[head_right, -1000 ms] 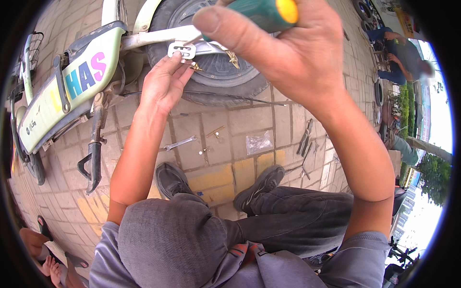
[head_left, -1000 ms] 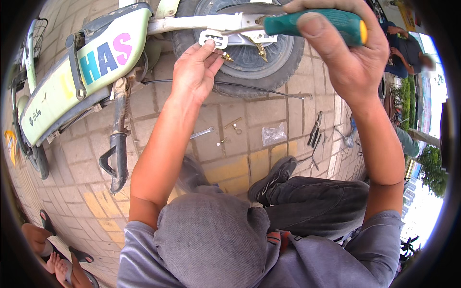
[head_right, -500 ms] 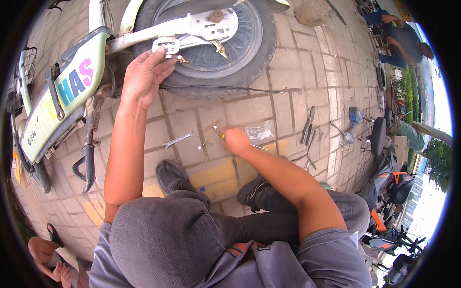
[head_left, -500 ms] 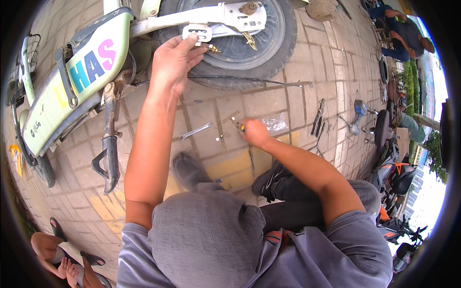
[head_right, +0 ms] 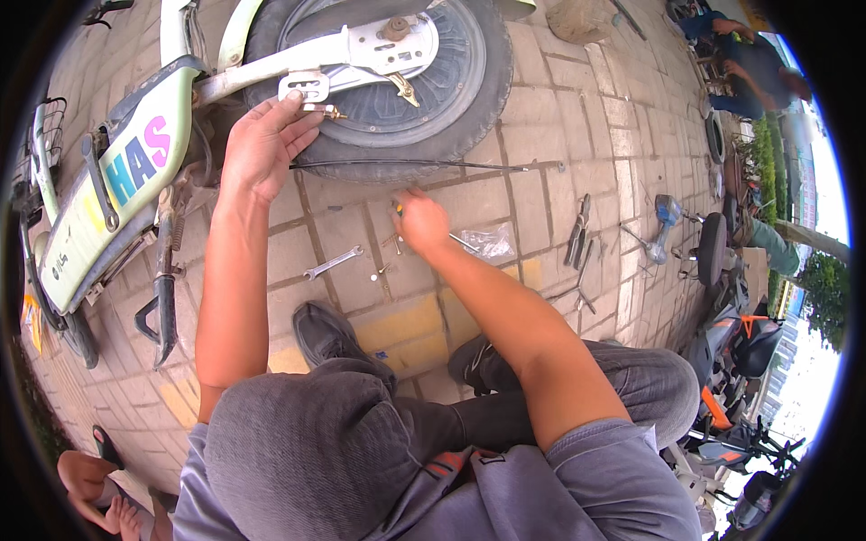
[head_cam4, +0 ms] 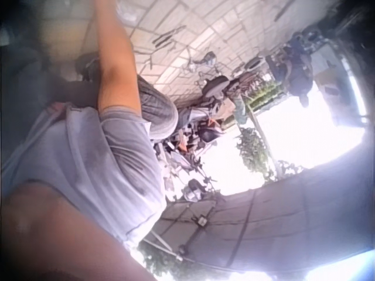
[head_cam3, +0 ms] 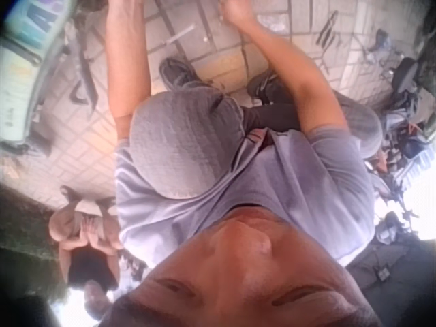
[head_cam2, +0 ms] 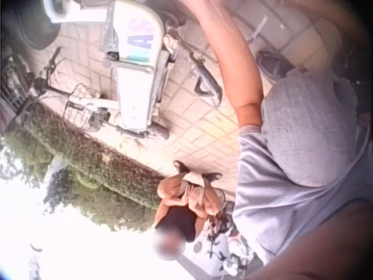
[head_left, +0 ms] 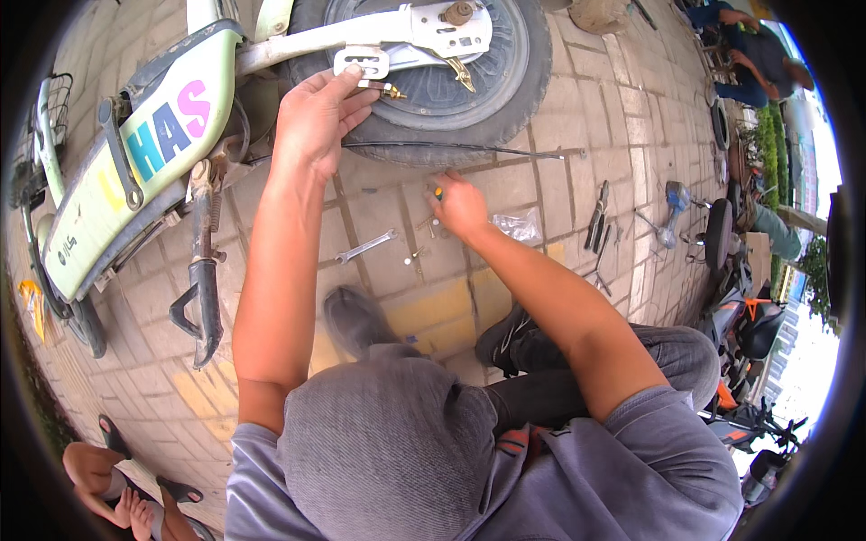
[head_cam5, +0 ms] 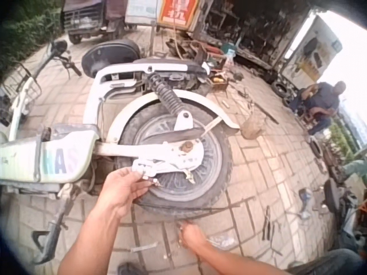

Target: The person repairs an electric scooter by tightening bolts on the handlebar stem, adjusting cables near the basket, and working on the rear wheel area. They use a wrench, screwdriver, and pliers to secure components and manipulate small parts.

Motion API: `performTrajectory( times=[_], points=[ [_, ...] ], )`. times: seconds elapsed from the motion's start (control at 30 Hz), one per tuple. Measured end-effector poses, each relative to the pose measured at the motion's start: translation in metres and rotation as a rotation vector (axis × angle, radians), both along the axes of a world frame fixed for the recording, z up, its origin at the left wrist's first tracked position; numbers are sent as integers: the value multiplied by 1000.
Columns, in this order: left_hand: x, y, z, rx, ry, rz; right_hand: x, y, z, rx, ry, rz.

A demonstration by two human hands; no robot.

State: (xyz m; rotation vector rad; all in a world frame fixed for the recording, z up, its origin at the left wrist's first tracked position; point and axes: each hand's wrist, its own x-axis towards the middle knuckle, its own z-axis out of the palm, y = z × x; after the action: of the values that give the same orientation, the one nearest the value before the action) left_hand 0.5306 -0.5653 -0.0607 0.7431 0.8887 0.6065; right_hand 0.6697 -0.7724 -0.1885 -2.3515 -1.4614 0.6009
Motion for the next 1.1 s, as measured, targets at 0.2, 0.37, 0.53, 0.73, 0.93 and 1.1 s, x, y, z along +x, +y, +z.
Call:
performTrajectory(
  times=[0.2,0.37,0.53,0.73,0.93,1.1],
  points=[
    [6,0,4,-22,5,-8,6,15,-3,-233,-155,77],
    [-8,1,2,-52,-4,32,-42,41,106,-107,492,153],
    [-15,9,2,-163,-179,-48,-43,98,164,165,1161,-484],
    [-22,9,-2,-93,-376,-192,-68,130,149,333,1480,-866],
    [-23,6,-6,-59,-375,-181,-66,135,139,295,1612,-911],
    [-22,5,-8,-59,-330,-132,-56,133,152,176,1562,-829]
  ],
)
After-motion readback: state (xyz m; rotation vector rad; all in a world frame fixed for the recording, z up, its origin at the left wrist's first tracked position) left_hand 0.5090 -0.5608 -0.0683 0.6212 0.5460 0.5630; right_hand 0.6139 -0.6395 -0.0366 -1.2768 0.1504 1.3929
